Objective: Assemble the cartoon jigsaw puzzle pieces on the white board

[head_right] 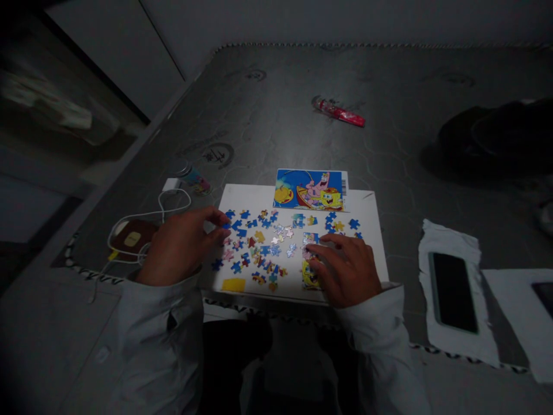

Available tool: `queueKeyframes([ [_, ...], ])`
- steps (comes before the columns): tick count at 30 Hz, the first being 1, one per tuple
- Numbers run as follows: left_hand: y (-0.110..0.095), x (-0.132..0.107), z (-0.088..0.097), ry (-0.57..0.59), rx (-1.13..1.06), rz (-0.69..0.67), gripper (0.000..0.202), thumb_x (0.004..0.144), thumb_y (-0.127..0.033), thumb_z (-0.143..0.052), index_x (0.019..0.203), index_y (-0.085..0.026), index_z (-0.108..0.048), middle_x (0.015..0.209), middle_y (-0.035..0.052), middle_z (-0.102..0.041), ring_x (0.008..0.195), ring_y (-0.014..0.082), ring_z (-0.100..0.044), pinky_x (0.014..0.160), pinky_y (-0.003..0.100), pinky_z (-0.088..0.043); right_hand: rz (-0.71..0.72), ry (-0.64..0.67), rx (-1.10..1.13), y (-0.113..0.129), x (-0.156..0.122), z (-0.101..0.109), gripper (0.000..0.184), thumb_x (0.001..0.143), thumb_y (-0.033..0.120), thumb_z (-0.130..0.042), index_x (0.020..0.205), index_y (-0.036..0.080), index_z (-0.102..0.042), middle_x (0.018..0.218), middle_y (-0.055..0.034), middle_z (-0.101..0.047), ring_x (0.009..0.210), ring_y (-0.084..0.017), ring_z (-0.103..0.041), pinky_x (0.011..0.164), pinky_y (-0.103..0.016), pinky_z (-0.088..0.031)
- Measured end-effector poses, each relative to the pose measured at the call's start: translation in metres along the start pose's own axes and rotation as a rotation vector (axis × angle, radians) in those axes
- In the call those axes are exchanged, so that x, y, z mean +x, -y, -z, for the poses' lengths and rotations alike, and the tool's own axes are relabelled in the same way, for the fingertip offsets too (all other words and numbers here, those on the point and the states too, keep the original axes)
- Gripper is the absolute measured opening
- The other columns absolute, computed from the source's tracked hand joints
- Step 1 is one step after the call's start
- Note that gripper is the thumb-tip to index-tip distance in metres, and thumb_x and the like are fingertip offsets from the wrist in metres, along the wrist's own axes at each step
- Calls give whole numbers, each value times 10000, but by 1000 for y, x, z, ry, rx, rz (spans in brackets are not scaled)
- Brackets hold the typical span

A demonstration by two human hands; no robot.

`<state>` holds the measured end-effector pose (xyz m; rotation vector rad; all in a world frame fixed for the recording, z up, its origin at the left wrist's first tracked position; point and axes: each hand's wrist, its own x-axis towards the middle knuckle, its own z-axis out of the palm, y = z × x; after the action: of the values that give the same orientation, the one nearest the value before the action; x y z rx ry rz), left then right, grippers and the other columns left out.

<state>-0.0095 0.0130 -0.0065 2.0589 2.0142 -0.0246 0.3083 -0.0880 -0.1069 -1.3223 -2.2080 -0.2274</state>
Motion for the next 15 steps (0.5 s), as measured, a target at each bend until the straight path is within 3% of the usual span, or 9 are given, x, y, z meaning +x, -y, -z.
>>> queueKeyframes([
  [15, 3, 2, -3, -1, -23, -44, 233, 982, -274, -697, 1182, -292, -816, 1219, 56, -838, 1145, 310, -762, 936, 411, -573, -55, 16, -3, -3, -5, -1, 315, 1037, 289, -680, 1338, 298, -770, 1304, -71, -712, 1017, -218, -669, 871, -389, -475],
])
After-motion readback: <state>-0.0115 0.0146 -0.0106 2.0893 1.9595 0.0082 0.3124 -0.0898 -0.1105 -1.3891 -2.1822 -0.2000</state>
